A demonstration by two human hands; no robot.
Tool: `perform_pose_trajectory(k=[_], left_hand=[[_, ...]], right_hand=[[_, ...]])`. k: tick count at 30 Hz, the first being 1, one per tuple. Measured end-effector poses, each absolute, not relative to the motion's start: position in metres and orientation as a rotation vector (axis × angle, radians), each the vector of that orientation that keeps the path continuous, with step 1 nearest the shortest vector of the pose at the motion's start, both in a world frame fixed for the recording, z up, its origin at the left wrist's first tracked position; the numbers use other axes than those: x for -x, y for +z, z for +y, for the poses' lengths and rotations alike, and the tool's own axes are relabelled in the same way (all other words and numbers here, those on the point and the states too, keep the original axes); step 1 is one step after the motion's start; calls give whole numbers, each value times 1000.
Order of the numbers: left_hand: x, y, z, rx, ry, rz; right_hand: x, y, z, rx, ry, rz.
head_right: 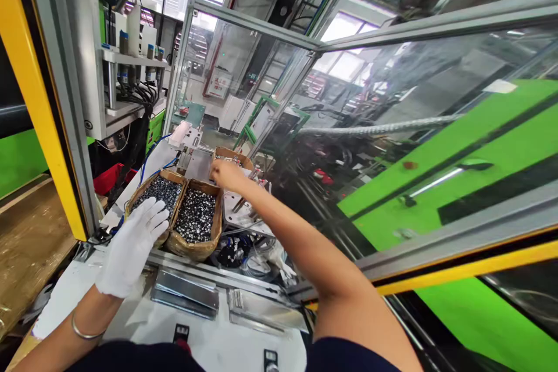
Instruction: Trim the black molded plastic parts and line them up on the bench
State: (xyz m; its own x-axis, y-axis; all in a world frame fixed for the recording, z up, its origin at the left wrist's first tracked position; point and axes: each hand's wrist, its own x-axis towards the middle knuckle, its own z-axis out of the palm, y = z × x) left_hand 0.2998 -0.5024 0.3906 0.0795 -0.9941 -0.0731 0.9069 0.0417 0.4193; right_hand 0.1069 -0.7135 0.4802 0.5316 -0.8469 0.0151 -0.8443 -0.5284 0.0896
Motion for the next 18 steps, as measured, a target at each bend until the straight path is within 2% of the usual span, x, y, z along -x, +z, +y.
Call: perform_pose_trajectory(k=[5, 7, 11, 18], left_hand=[[-300, 392, -500, -422, -1493, -276], [-301, 393, -498, -446, -1499, -265], [-302, 394, -497, -442, -1499, -238], [-295, 398, -501, -412, -1599, -136]], right_hand=[[-157, 434, -648, -2886, -682, -1499], [-160, 425, -638, -2901, -792, -1589], [-157, 418, -634, -2963, -769, -1812], [-158, 426, -632, -2973, -665, -1842]])
